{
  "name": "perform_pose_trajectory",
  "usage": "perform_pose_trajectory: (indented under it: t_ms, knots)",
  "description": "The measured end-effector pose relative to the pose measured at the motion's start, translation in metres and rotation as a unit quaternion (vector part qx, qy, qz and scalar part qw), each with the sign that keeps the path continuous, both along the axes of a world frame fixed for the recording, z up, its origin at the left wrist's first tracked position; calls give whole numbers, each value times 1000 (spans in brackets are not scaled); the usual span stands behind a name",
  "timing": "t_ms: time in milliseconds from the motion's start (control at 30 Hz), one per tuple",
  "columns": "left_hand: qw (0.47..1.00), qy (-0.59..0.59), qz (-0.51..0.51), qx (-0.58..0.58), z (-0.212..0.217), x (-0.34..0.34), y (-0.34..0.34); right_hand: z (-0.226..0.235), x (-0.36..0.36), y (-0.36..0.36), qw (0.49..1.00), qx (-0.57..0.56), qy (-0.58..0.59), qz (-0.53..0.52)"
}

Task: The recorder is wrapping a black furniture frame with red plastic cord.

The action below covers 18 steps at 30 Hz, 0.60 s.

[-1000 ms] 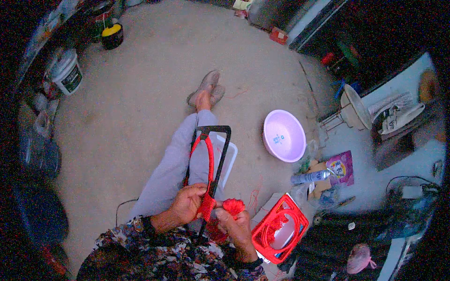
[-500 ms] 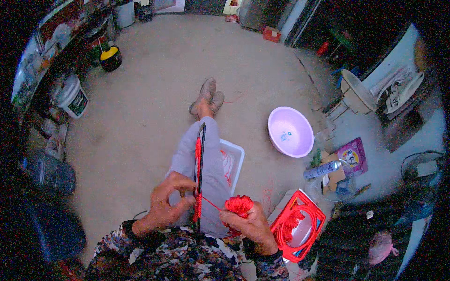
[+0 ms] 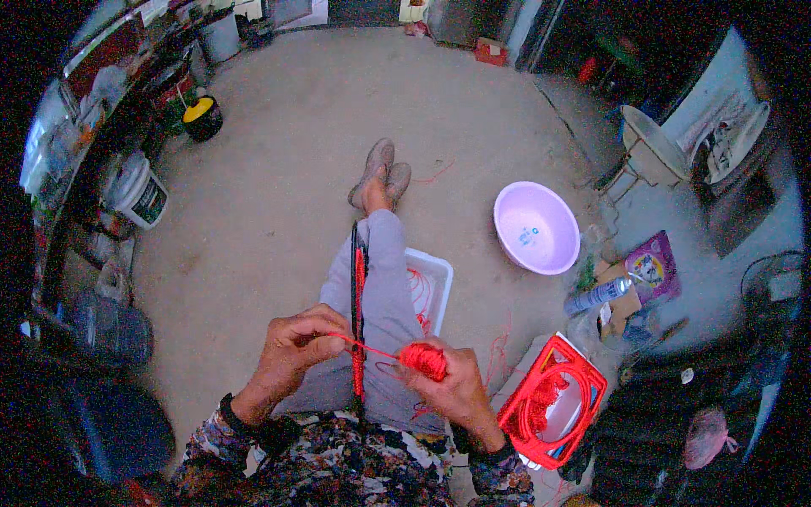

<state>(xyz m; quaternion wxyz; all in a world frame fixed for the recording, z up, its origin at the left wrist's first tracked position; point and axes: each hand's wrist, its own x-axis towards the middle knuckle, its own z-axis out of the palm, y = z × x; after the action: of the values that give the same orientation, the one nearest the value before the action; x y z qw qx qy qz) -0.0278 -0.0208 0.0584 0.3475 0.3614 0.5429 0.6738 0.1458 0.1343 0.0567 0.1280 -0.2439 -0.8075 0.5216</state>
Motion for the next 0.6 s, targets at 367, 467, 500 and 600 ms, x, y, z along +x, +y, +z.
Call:
perform_pose_trajectory:
  t_ms: [367,467,500,600]
  knots:
    - [996,-24,90,-8,6,-19,-14,2,-6,39,986,35,-19,-160]
    - [994,95,37,-35,26,-14,3,54,-44,9,989,148,0,2]
    - [992,115,42,-13,32,-9,11,62,-54,3,987,150,13,49]
    - [982,182,38,46,43,-6,26,70,-73,-7,975,168,71,124]
